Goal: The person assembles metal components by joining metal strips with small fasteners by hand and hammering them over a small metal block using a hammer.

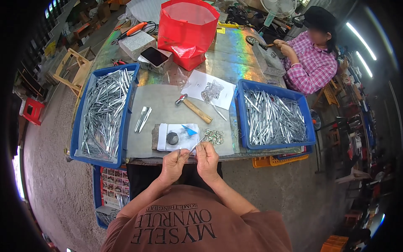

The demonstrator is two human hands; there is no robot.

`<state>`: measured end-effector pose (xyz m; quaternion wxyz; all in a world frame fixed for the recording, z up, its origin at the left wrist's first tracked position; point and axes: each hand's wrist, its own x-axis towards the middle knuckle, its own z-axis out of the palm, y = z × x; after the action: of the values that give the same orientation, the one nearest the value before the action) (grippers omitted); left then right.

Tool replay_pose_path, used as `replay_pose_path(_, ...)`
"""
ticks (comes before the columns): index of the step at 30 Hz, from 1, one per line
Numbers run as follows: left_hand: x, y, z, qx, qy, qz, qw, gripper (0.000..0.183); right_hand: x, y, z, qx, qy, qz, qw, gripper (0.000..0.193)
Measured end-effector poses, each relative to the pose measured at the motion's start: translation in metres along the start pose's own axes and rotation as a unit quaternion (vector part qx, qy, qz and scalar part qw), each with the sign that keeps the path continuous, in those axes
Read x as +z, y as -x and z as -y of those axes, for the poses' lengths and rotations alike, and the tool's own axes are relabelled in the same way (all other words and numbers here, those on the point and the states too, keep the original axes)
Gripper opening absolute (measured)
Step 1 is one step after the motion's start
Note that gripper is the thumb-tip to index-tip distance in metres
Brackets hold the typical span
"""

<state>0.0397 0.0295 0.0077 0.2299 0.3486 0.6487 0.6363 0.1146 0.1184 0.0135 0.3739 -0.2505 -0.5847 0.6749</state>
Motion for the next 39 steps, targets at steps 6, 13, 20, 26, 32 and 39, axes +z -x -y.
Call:
replay_pose_path(6,-0.020,-0.008,0.003,0.093,-0.039,0.051,0.994,0.011,-0.009,0.001,0.007,0.157,-0.214,0.090,0.960,0.025)
replay_pose_path(13,-0.036,-0.014,-0.002,0.199,-0.146,0.112,0.963,0.025,-0.027,-0.009,-0.003,0.447,-0.417,0.305,0.730,0.035)
replay_pose_path(20,-0.044,-0.014,-0.008,0.255,-0.214,0.158,0.930,0.021,-0.022,0.001,0.006,0.479,-0.407,0.285,0.724,0.027)
replay_pose_path(26,-0.047,-0.018,-0.016,0.290,-0.295,0.180,0.892,0.020,-0.019,0.008,0.013,0.508,-0.377,0.237,0.738,0.022)
replay_pose_path(32,-0.043,-0.017,-0.006,0.319,-0.294,0.096,0.896,0.026,-0.018,0.011,0.010,0.460,-0.365,0.241,0.772,0.018)
replay_pose_path(39,-0.039,-0.008,0.007,0.090,-0.178,-0.043,0.979,0.020,-0.015,0.008,0.016,0.412,-0.320,0.233,0.820,0.018)
